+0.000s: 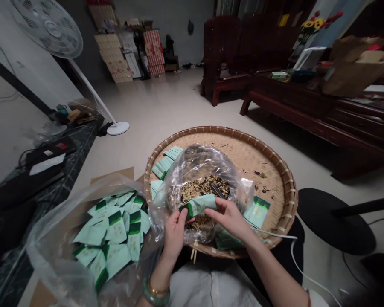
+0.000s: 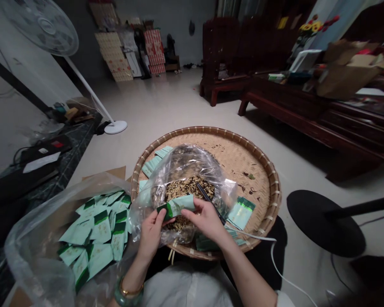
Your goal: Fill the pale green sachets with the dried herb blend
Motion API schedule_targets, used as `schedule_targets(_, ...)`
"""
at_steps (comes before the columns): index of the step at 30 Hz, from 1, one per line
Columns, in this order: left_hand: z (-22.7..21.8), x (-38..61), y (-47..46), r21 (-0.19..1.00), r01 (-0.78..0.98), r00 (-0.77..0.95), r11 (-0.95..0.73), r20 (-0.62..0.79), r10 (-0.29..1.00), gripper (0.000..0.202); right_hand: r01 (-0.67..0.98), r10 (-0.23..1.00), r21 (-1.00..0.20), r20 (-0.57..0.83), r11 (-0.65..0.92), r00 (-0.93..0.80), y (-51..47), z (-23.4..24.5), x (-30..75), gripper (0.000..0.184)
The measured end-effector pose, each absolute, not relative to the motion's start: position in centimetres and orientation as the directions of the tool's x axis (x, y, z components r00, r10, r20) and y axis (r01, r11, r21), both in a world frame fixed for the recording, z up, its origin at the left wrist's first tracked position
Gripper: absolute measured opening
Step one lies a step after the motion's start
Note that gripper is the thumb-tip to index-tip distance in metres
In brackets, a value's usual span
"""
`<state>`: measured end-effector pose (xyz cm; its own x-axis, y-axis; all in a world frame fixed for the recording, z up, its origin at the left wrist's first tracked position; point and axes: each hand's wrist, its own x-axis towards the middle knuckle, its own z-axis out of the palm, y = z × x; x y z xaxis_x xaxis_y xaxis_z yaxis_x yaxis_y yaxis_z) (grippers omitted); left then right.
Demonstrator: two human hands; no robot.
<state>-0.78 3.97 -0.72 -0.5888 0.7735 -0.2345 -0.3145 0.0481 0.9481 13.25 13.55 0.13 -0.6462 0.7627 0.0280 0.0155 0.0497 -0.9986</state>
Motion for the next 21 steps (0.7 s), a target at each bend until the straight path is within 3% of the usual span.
schedule_targets(5, -1.6, -1.3, 3.5, 0.952, -0.287, -0.524, 0.110, -0.252, 0.814, 0.046, -0.002, 0.756, -0.998, -0.042, -0.057, -0.653, 13.9, -0.2, 13.4, 0.035)
schedule_targets(8, -2.2, -1.7, 3.3, 0.984, -0.128, -0.561, 0.127, -0.177, 0.809, 0.044, 0.015, 0.726, -0.992, -0.100, -0.123, -0.681, 13.9, -0.6, 13.6, 0.040)
schedule_targets(11, -2.0, -1.8, 3.2, 0.945, 0.324, -0.644, 0.044, 0.186, 0.742, 0.045, 0.072, 0.724, -0.993, -0.120, -0.097, -0.679, 13.8, -1.0, 13.6, 0.043)
schedule_targets(13, -1.6, -1.7, 3.1, 0.731, 0.683, -0.488, 0.001, 0.455, 0.745, 0.055, 0.119, 0.733, -0.993, -0.075, 0.008, -0.676, 13.7, -1.1, 13.5, 0.042)
schedule_targets(14, -1.3, -1.6, 3.0, 0.600, 0.800, -0.363, -0.016, 0.504, 0.784, 0.057, 0.144, 0.733, -0.987, -0.044, 0.074, -0.679, 13.7, -1.1, 13.4, 0.042)
schedule_targets(16, -0.9, -1.3, 3.0, 0.422, 0.905, -0.176, -0.051, 0.481, 0.859, 0.058, 0.184, 0.715, -0.962, 0.016, 0.201, -0.699, 13.5, -0.9, 13.2, 0.040)
schedule_targets(17, -0.8, -1.2, 3.1, 0.390, 0.918, -0.125, -0.068, 0.448, 0.885, 0.059, 0.197, 0.702, -0.949, 0.034, 0.246, -0.712, 13.4, -0.8, 13.2, 0.039)
schedule_targets(21, -1.0, -1.0, 3.5, 0.491, 0.862, -0.103, -0.122, 0.406, 0.908, 0.061, 0.212, 0.666, -0.933, 0.040, 0.292, -0.744, 13.0, -0.1, 13.3, 0.038)
